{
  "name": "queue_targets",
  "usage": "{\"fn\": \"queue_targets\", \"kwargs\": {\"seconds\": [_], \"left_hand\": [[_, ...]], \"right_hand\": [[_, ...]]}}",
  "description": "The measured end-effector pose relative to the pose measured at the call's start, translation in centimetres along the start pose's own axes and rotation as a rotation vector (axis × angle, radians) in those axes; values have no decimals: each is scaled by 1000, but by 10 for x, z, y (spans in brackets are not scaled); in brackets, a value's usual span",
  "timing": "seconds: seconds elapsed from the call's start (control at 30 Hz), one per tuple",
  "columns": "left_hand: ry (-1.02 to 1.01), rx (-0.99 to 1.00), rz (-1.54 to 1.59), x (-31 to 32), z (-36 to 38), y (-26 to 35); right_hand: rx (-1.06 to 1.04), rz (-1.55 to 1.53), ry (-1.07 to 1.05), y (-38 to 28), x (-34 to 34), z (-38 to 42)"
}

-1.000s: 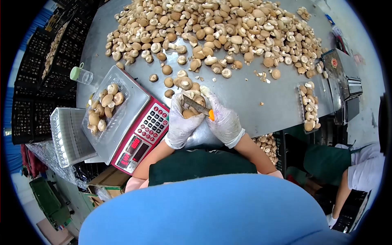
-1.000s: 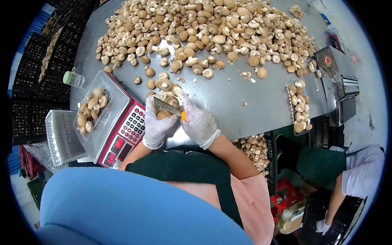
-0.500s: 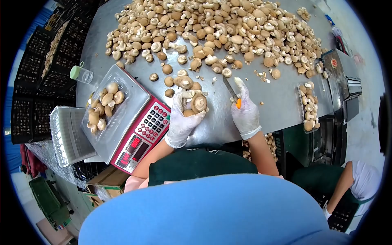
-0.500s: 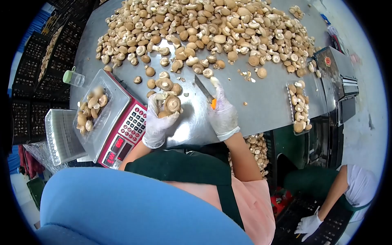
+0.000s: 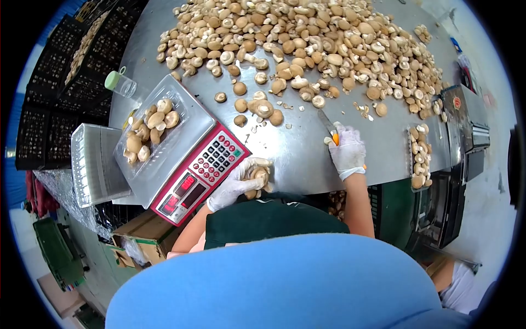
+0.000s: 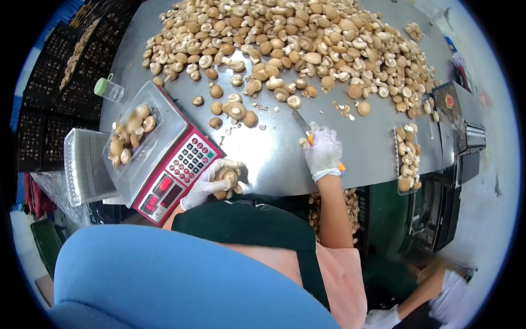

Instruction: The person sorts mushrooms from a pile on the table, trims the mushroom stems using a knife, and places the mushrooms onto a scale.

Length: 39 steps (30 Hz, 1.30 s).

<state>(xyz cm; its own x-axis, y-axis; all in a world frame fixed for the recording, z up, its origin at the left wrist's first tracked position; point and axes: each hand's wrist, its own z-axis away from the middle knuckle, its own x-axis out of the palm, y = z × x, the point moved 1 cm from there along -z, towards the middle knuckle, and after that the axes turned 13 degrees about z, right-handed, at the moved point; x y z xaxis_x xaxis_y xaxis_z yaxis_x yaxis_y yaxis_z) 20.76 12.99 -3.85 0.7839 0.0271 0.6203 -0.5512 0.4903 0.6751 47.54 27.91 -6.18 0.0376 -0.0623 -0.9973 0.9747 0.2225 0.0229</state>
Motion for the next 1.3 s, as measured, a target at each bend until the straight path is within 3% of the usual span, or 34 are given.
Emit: {"fn": "queue_targets", "kwargs": {"seconds": [0.07,0.13,0.17,0.27,0.33,0.37,0.4,0.47,0.53,0.6,0.67,0.7,0.73,0.8,0.87,0.93,1.0,1.03,1.07,1.13,1.17,1.3], "left_hand": [[-31,65,9,-11,3,-11],[-95,64,77,-16,7,-15],[-31,10,30,-14,11,-12],[-71,124,55,-21,15,-13],[-29,215,-6,-17,32,-2],[-24,266,-60,-21,41,2],[73,215,-33,-17,52,12],[122,337,-15,-20,83,29],[369,639,-410,-39,110,49],[687,762,-474,-56,152,83],[918,1044,-642,-74,178,113],[966,1054,-547,-81,185,120],[1009,1031,-632,-96,189,127],[1017,997,-728,-112,187,141],[1017,997,-768,-129,181,155],[1018,989,-803,-139,174,163],[1028,947,-1000,-143,164,170],[1071,817,-1053,-144,160,169],[997,647,-915,-153,159,167],[960,585,-868,-141,164,166],[888,755,-955,-161,164,159],[972,814,-589,-167,169,159]], "right_hand": [[-67,72,24,-14,-11,-12],[-330,-91,285,-47,-17,-21],[-433,-220,288,-70,-17,-27],[-717,-242,333,-129,-12,-46],[-712,-98,387,-148,16,-66],[-722,-192,358,-149,15,-71],[-727,-284,324,-147,13,-77],[-784,-410,342,-141,12,-87],[-738,-635,258,-144,-3,-96],[-565,-900,11,-152,-26,-105],[-681,-869,144,-179,-77,-96],[-633,-1003,9,-196,-96,-91],[-631,-998,14,-211,-107,-87],[-910,-931,47,-247,-126,-84],[-1052,-1084,105,-290,-121,-75],[-1173,-1022,107,-323,-124,-63],[-1173,-991,-40,-343,-127,-47],[-1230,-951,-85,-356,-109,-53],[-1305,-724,199,-357,-96,-56],[-1319,-546,397,-353,-90,-56],[-1305,-515,399,-351,-89,-58],[-1301,-523,268,-348,-93,-58]]}}
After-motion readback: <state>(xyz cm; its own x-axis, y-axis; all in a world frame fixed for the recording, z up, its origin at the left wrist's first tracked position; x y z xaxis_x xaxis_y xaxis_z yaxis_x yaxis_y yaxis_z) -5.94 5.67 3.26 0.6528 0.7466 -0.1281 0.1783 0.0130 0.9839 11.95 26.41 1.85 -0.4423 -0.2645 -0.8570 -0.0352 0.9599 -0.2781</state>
